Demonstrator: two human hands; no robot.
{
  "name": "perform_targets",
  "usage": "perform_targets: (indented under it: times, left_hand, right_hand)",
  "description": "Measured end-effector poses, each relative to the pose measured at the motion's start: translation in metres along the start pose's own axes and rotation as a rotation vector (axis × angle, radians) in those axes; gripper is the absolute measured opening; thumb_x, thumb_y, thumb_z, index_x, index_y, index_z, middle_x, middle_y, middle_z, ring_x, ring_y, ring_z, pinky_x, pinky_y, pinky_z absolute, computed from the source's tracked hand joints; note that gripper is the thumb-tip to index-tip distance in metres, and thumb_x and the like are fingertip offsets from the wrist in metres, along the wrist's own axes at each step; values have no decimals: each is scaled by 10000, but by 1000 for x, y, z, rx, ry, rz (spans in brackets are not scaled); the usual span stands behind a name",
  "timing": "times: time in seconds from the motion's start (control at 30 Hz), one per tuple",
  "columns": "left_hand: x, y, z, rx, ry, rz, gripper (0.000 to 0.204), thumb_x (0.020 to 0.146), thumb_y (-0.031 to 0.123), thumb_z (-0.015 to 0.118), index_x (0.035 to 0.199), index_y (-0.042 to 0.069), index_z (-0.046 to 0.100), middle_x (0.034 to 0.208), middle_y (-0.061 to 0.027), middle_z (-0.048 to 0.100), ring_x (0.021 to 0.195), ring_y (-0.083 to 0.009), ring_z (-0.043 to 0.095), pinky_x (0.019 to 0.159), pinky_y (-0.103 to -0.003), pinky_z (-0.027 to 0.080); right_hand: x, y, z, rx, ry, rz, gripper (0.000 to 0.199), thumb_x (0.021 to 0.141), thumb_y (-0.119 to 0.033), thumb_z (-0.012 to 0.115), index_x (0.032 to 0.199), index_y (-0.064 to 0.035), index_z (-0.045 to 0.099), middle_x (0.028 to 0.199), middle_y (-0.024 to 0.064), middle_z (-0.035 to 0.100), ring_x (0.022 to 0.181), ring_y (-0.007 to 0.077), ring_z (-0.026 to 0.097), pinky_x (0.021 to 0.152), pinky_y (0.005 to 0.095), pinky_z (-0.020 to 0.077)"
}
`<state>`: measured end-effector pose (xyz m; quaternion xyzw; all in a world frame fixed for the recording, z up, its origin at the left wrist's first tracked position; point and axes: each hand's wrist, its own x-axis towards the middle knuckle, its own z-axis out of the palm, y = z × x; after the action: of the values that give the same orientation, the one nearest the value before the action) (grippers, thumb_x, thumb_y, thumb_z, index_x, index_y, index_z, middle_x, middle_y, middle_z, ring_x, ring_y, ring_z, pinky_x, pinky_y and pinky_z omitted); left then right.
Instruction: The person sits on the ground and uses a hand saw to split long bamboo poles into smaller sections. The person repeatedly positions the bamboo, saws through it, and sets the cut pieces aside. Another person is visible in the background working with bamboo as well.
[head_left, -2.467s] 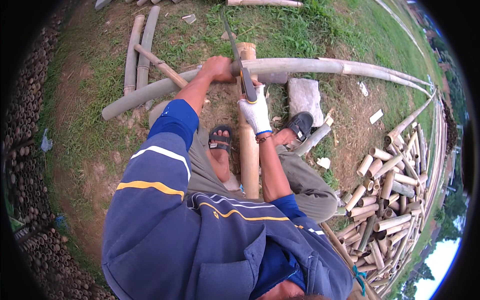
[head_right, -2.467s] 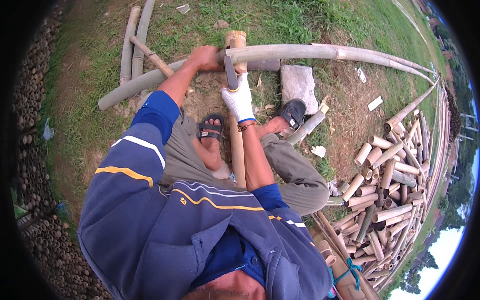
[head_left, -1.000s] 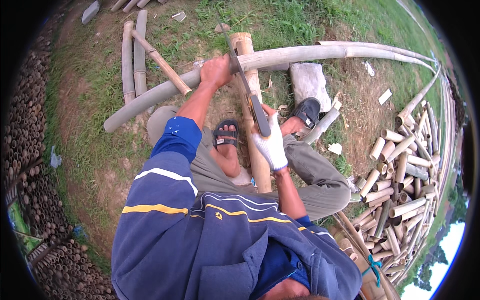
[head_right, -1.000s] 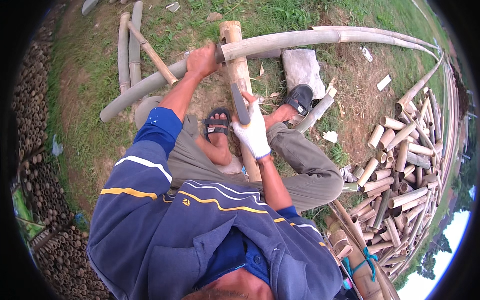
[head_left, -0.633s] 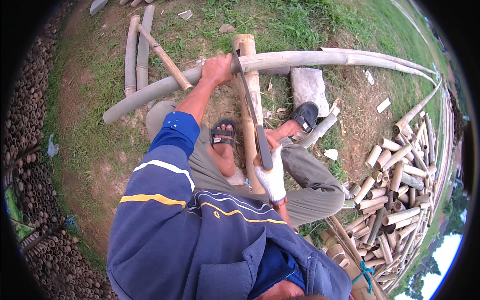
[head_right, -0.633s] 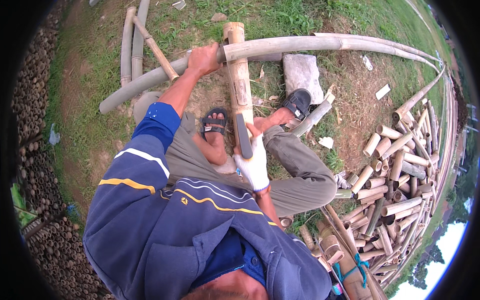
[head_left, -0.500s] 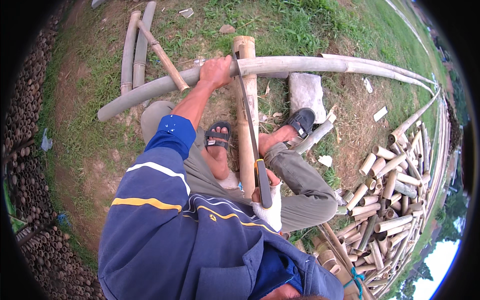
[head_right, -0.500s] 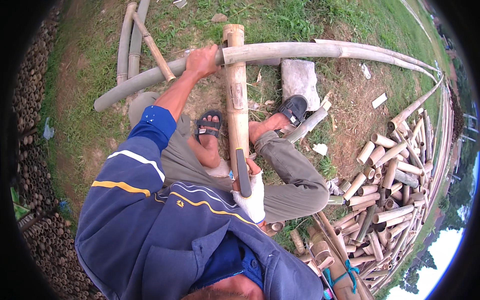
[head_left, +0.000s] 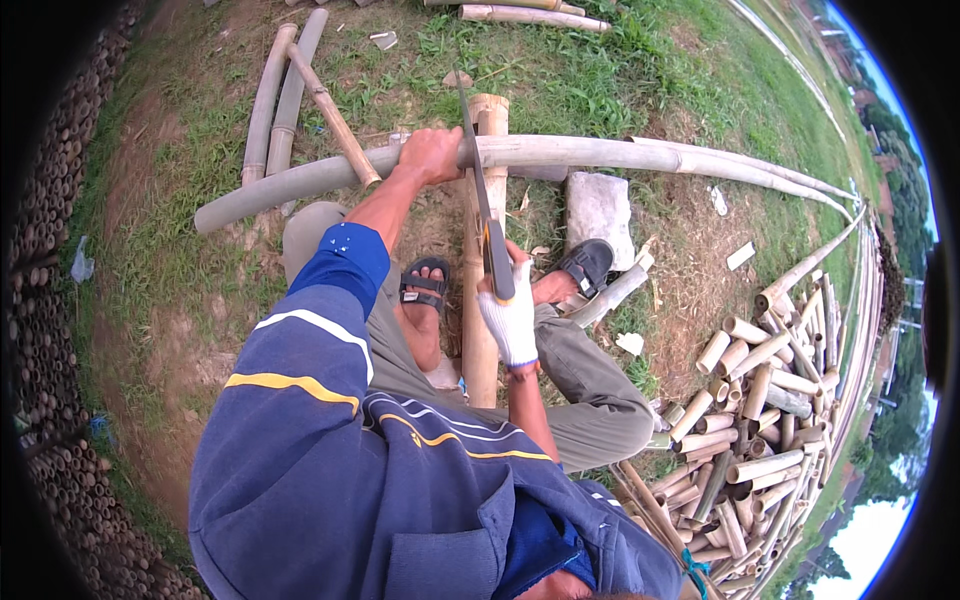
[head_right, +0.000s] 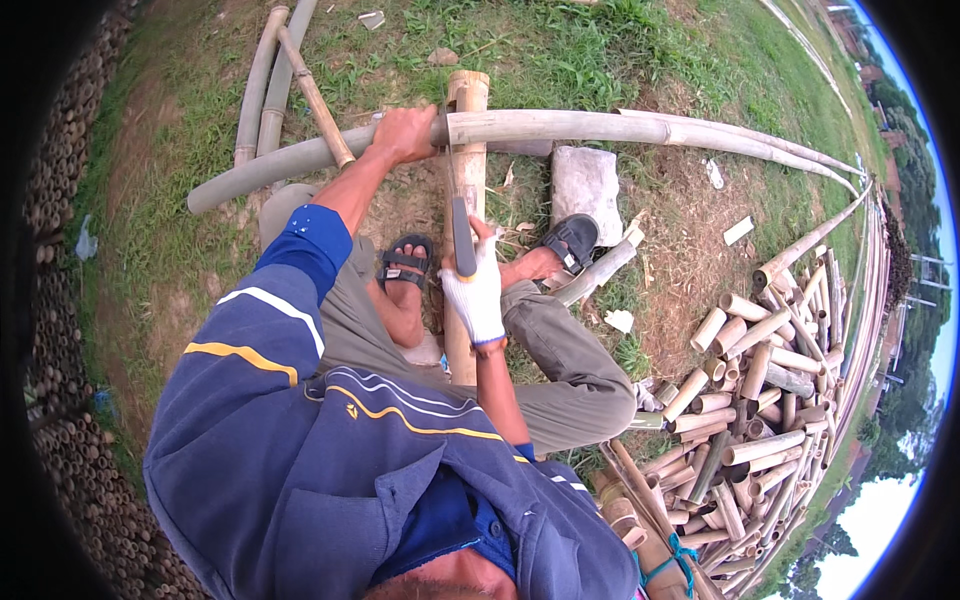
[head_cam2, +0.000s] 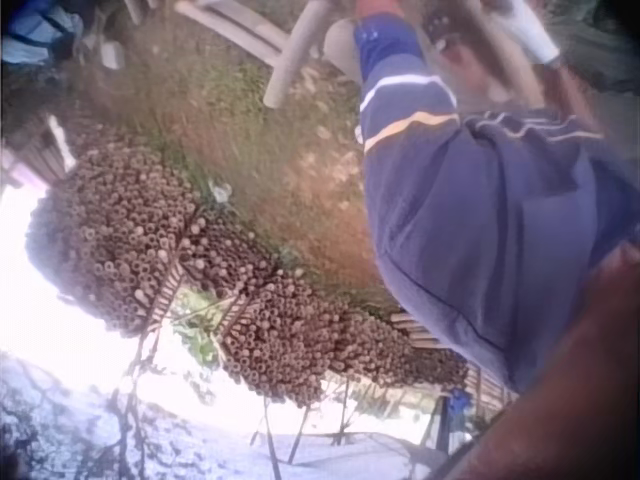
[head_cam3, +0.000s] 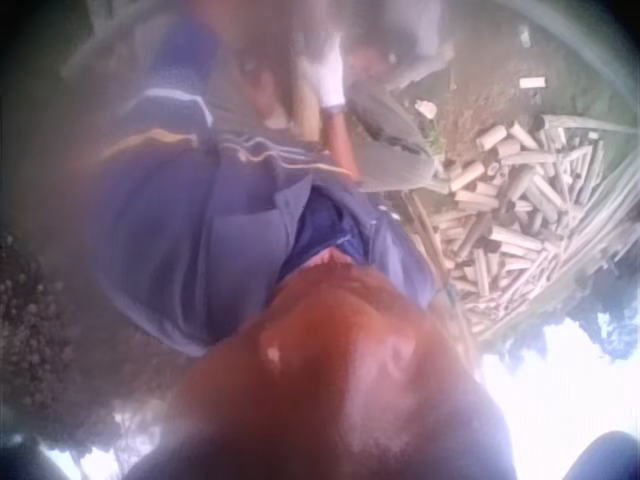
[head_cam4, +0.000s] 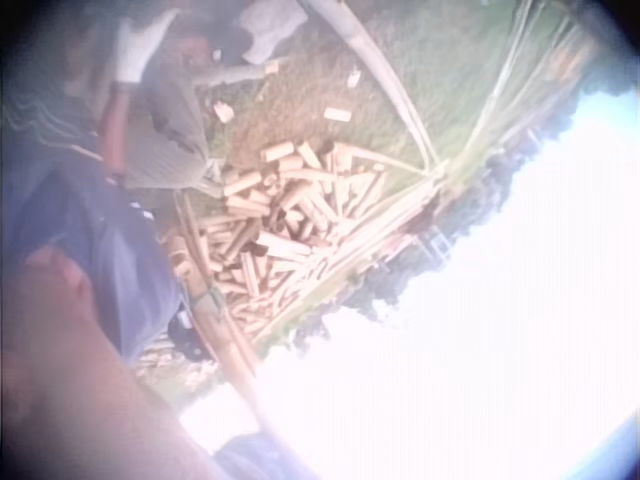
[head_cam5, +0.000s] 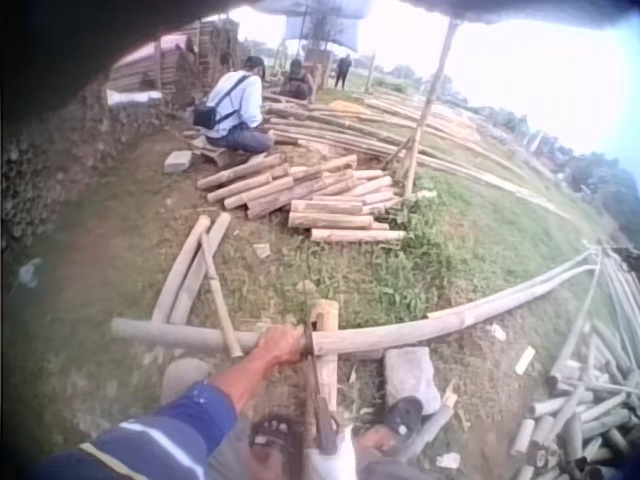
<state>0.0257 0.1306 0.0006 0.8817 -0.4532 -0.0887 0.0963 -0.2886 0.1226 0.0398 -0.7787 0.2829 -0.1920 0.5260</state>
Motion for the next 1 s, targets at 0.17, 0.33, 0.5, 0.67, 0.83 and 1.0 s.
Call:
perform_targets:
  times: [0.17,0.33,0.5,0.67,0.83,1.0]
  left_hand:
    - [1,9,5,-37,0,15,495,801,335,879,1144,44,671,1084,-221,799,1037,-410,783,925,-507,635]
    - [-10,3,3,-21,-24,-31,507,798,341,879,1160,48,675,1100,-206,802,1044,-390,786,927,-495,635]
    - [10,24,-8,2,-44,31,550,787,363,887,1187,48,677,1108,-200,805,1046,-382,788,929,-493,635]
    - [9,0,-16,8,-14,9,538,779,364,873,1162,41,677,1073,-210,806,1030,-403,785,919,-502,635]
    - [4,4,3,-50,-23,32,518,769,372,868,1126,43,684,1037,-227,802,1003,-424,783,906,-521,632]
    - [1,7,-4,-39,-46,-16,511,773,371,863,1134,52,696,1046,-236,800,1001,-425,783,918,-529,628]
  right_hand:
    - [-138,-31,-43,65,20,78,582,997,-39,599,1557,-8,444,1280,144,624,1097,217,623,1009,366,508]
    - [-17,1,-7,15,-56,139,705,891,52,651,1560,-41,450,1251,157,646,1031,232,649,975,362,535]
    - [136,23,34,38,89,-202,646,880,43,651,1497,-41,481,1200,124,636,1027,220,640,957,348,535]
    - [11,15,10,33,4,46,729,865,4,675,1558,-40,452,1317,206,644,1121,316,687,983,391,554]
    - [-152,-23,-43,-47,36,90,692,896,3,683,1551,-20,461,1337,193,638,1217,290,670,1080,383,526]
    - [-40,17,-10,81,-12,123,702,869,2,688,1539,-27,480,1294,182,631,1107,287,666,1010,365,540]
